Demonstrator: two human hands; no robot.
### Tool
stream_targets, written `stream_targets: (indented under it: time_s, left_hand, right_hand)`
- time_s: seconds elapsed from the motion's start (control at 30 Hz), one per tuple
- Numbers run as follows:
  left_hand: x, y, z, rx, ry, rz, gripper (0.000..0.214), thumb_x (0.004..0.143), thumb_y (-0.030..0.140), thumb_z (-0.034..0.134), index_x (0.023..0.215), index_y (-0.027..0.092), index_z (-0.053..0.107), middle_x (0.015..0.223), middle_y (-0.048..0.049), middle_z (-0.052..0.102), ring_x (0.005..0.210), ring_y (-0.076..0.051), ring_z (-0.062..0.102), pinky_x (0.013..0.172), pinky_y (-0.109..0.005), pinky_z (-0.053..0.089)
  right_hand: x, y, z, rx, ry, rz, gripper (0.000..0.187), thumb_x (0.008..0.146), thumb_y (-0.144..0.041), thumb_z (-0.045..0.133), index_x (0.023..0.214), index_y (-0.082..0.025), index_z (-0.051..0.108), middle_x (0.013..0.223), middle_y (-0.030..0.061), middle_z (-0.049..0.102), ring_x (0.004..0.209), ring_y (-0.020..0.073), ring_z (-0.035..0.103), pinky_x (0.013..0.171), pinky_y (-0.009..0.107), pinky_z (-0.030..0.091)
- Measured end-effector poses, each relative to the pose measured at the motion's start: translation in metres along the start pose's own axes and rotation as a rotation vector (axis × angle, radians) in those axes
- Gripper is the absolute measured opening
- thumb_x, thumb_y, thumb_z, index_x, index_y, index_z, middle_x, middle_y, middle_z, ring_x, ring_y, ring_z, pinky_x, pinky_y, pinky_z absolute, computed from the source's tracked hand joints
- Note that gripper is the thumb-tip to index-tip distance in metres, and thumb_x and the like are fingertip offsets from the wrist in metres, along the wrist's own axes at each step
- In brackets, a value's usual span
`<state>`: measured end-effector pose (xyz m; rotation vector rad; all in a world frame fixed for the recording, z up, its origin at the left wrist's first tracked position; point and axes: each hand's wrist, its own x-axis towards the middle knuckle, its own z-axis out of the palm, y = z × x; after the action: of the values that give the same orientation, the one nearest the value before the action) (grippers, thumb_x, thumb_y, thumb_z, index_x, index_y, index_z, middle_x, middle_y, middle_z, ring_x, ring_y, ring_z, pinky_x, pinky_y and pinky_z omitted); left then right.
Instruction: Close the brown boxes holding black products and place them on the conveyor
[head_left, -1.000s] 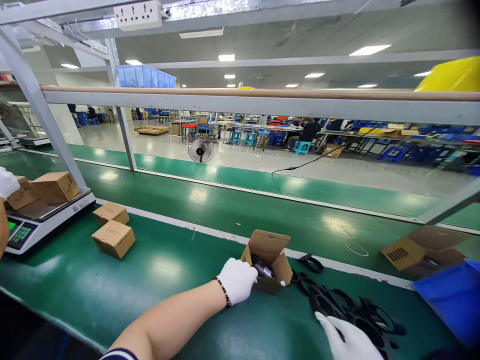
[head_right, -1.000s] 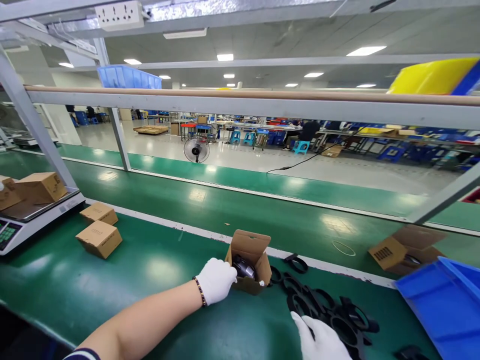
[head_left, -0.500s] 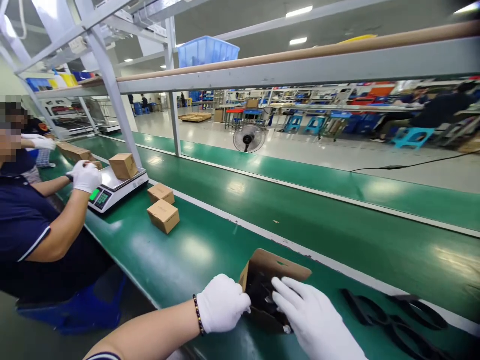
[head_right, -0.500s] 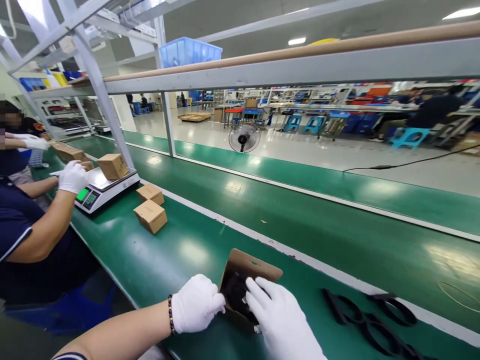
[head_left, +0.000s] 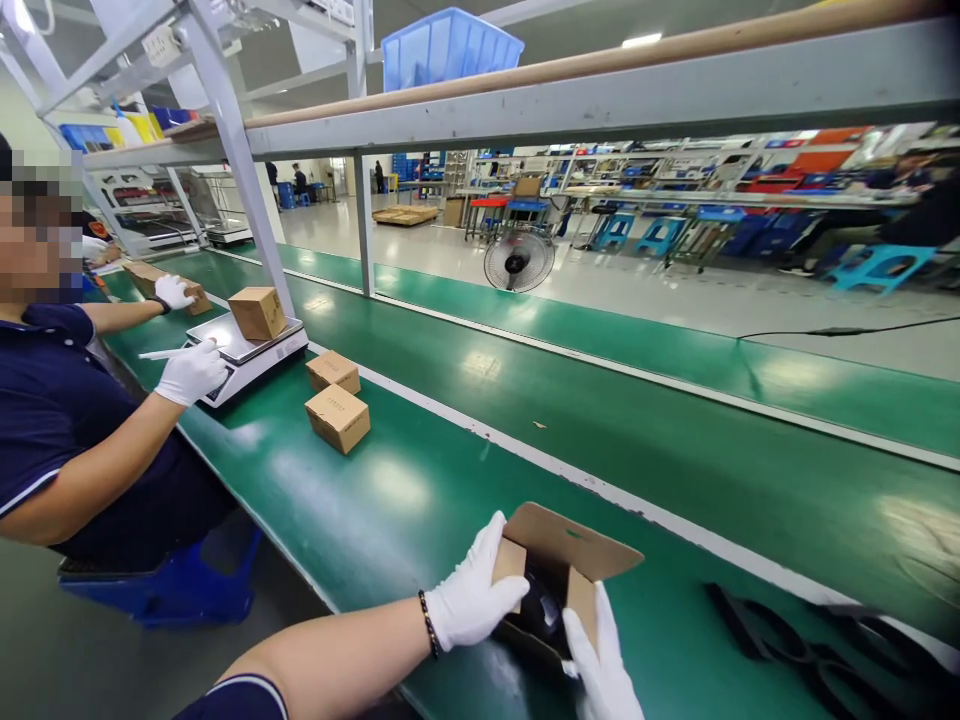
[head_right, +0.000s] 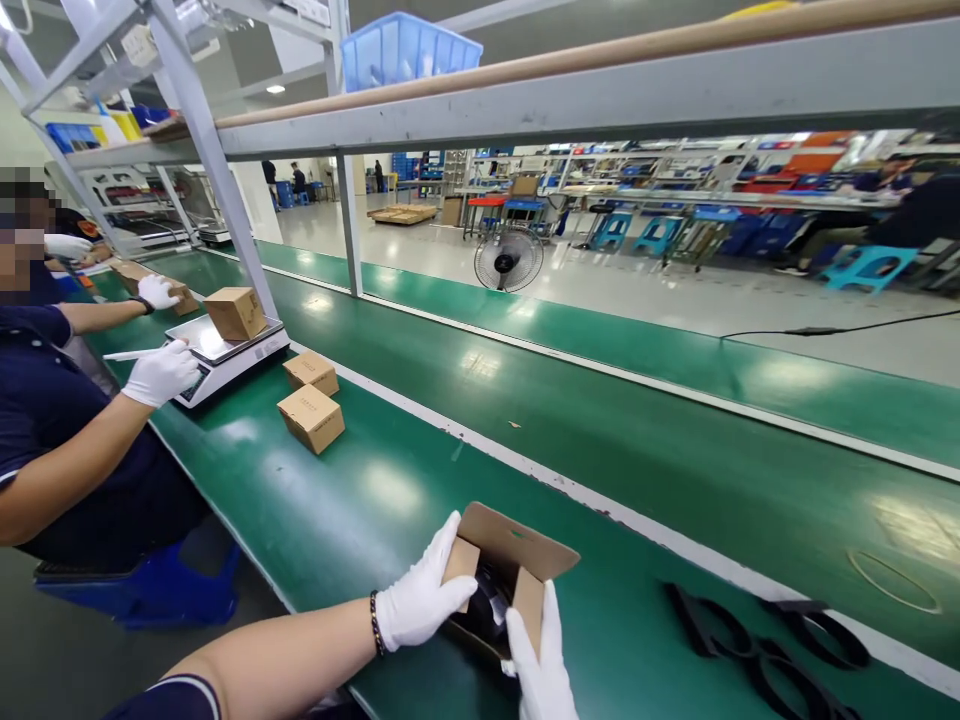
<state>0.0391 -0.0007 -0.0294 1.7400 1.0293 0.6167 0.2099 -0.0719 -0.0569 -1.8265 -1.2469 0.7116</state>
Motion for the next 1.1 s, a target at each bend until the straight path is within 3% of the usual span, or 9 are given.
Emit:
stream_targets:
  time_s: [0.07, 0.13, 0.27, 0.43, 0.6, 0.7, 0.87, 0.97, 1.1]
  left_hand:
    - [0.004, 0.001, 0.003, 0.009, 0.039, 0.005, 0.079, 0.085, 0.029, 0.055, 0.151, 0.015, 0.014, 0.158, -0.0127, 0.015, 0.146, -0.028, 0.017, 0.121, -0.048, 0.018]
    - [0.006, 0.002, 0.002, 0.02, 0.095, 0.042, 0.077, 0.083, 0.026, 0.056, 0.15, 0.016, 0.02, 0.155, -0.0131, 0.025, 0.143, -0.027, 0.025, 0.12, -0.049, 0.022]
    - [0.007, 0.002, -0.002, 0.063, 0.12, 0.063, 0.074, 0.084, 0.028, 0.055, 0.149, 0.015, 0.023, 0.154, -0.0136, 0.029, 0.142, -0.027, 0.029, 0.119, -0.05, 0.024]
    - [0.005, 0.002, -0.001, 0.148, 0.032, 0.066, 0.073, 0.089, 0.032, 0.049, 0.151, 0.014, 0.016, 0.157, -0.0119, 0.018, 0.145, -0.027, 0.019, 0.12, -0.051, 0.02]
    - [0.004, 0.002, -0.001, 0.172, -0.001, 0.062, 0.075, 0.089, 0.031, 0.048, 0.152, 0.014, 0.011, 0.158, -0.0132, 0.013, 0.146, -0.028, 0.015, 0.12, -0.052, 0.018]
    - [0.004, 0.002, 0.0, 0.124, 0.037, 0.062, 0.074, 0.086, 0.031, 0.051, 0.149, 0.014, 0.016, 0.156, -0.0159, 0.02, 0.144, -0.029, 0.021, 0.119, -0.052, 0.022]
    - [0.011, -0.007, 0.004, 0.131, 0.203, 0.345, 0.04, 0.082, 0.028, 0.053, 0.12, 0.018, 0.044, 0.127, -0.0136, 0.055, 0.127, -0.024, 0.049, 0.113, -0.047, 0.034]
    - [0.016, -0.01, -0.001, 0.3, 0.058, 0.52, 0.036, 0.074, 0.042, 0.065, 0.098, 0.02, 0.05, 0.11, -0.0111, 0.061, 0.116, -0.027, 0.056, 0.11, -0.049, 0.036]
    - [0.014, 0.004, -0.016, 0.51, -0.106, 0.493, 0.055, 0.071, 0.066, 0.065, 0.1, 0.02, 0.056, 0.113, -0.0138, 0.059, 0.112, -0.033, 0.054, 0.101, -0.05, 0.042]
  right_hand:
    - [0.0, -0.01, 0.004, 0.101, -0.019, 0.203, 0.079, 0.086, -0.066, 0.038, 0.15, -0.029, 0.011, 0.137, 0.009, 0.051, 0.105, 0.0269, 0.063, 0.074, 0.035, 0.056]
    - [0.001, -0.011, -0.001, 0.106, -0.03, 0.258, 0.08, 0.084, -0.069, 0.04, 0.15, -0.031, 0.013, 0.144, 0.0089, 0.043, 0.116, 0.0303, 0.056, 0.078, 0.038, 0.055]
    - [0.001, 0.012, -0.01, 0.132, -0.053, -0.067, 0.082, 0.088, -0.068, 0.028, 0.151, -0.021, 0.006, 0.155, 0.0117, 0.021, 0.136, 0.0301, 0.034, 0.098, 0.038, 0.046]
    - [-0.003, 0.02, -0.002, 0.023, 0.067, 0.015, 0.089, 0.078, -0.066, 0.053, 0.149, -0.025, 0.018, 0.147, 0.0102, 0.036, 0.127, 0.033, 0.045, 0.091, 0.041, 0.051]
    - [-0.004, -0.015, 0.005, 0.041, 0.108, 0.227, 0.087, 0.08, -0.066, 0.048, 0.15, -0.027, 0.013, 0.146, 0.0125, 0.038, 0.125, 0.0383, 0.046, 0.089, 0.049, 0.051]
    - [-0.003, -0.019, 0.004, 0.098, 0.048, 0.217, 0.09, 0.079, -0.067, 0.049, 0.15, -0.028, 0.01, 0.148, 0.0102, 0.035, 0.128, 0.037, 0.043, 0.095, 0.049, 0.048]
    - [0.0, 0.007, -0.003, 0.213, 0.027, -0.129, 0.074, 0.084, -0.055, 0.052, 0.145, -0.028, 0.021, 0.152, 0.0073, 0.028, 0.132, 0.0292, 0.04, 0.095, 0.037, 0.05]
    - [0.006, 0.025, -0.017, -0.018, 0.039, -0.522, 0.056, 0.085, -0.045, 0.057, 0.135, -0.029, 0.039, 0.148, 0.0073, 0.036, 0.134, 0.0306, 0.038, 0.104, 0.046, 0.042]
    - [0.014, 0.033, -0.038, -0.365, -0.04, -0.809, 0.078, 0.081, -0.068, 0.048, 0.143, -0.023, 0.032, 0.149, 0.0136, 0.033, 0.133, 0.0394, 0.035, 0.1, 0.058, 0.042]
